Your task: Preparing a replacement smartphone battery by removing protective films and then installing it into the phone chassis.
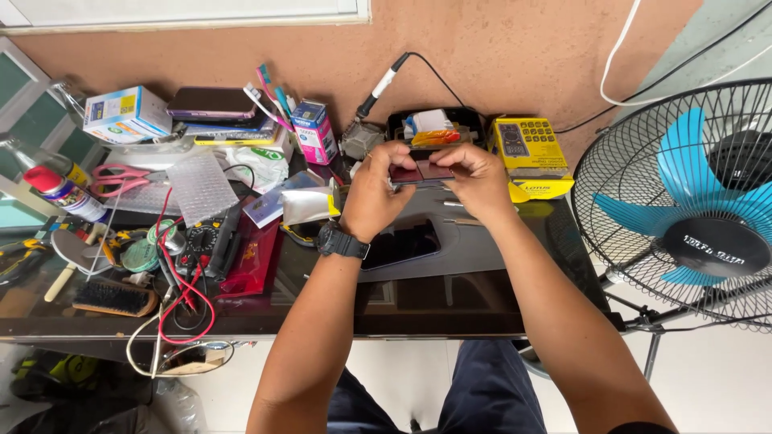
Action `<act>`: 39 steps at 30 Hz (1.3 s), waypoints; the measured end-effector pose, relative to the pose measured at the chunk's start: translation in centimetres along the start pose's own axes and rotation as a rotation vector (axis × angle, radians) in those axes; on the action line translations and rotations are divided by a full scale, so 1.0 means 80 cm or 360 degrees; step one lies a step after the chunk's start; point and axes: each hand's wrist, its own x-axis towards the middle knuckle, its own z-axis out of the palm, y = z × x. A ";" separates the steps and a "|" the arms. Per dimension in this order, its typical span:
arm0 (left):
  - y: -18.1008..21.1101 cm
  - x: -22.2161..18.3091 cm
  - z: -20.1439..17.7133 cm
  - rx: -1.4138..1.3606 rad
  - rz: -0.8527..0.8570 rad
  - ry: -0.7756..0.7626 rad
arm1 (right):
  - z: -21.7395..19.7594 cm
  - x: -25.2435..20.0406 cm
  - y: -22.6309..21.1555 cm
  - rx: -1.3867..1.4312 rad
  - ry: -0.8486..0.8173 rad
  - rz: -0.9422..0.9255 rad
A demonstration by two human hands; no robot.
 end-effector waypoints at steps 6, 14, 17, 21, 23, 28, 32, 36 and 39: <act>0.005 0.000 -0.006 0.0043 0.0016 -0.0059 | 0.002 -0.003 0.009 0.0004 0.0036 0.0061; 0.006 0.001 -0.007 0.0067 -0.0033 -0.0123 | 0.003 -0.004 0.009 0.0030 0.0057 0.0083; 0.006 0.003 -0.008 0.0057 -0.0042 -0.0128 | 0.003 -0.002 0.007 0.0011 0.0053 0.0095; 0.004 0.002 -0.007 0.0049 -0.0035 -0.0128 | 0.003 -0.002 0.006 0.0030 0.0057 0.0130; 0.004 0.002 -0.008 0.0048 -0.0037 -0.0130 | 0.004 -0.003 0.007 0.0027 0.0062 0.0135; 0.006 0.003 -0.008 0.0035 -0.0036 -0.0140 | 0.004 -0.002 0.006 0.0041 0.0069 0.0154; 0.008 0.003 -0.008 0.0039 -0.0030 -0.0103 | 0.005 -0.004 0.009 0.0024 0.0069 0.0160; 0.005 0.003 -0.006 0.0058 -0.0028 -0.0092 | 0.005 -0.003 0.011 0.0017 0.0076 0.0160; 0.004 0.003 -0.006 0.0040 -0.0030 -0.0080 | 0.006 -0.003 0.009 0.0031 0.0092 0.0172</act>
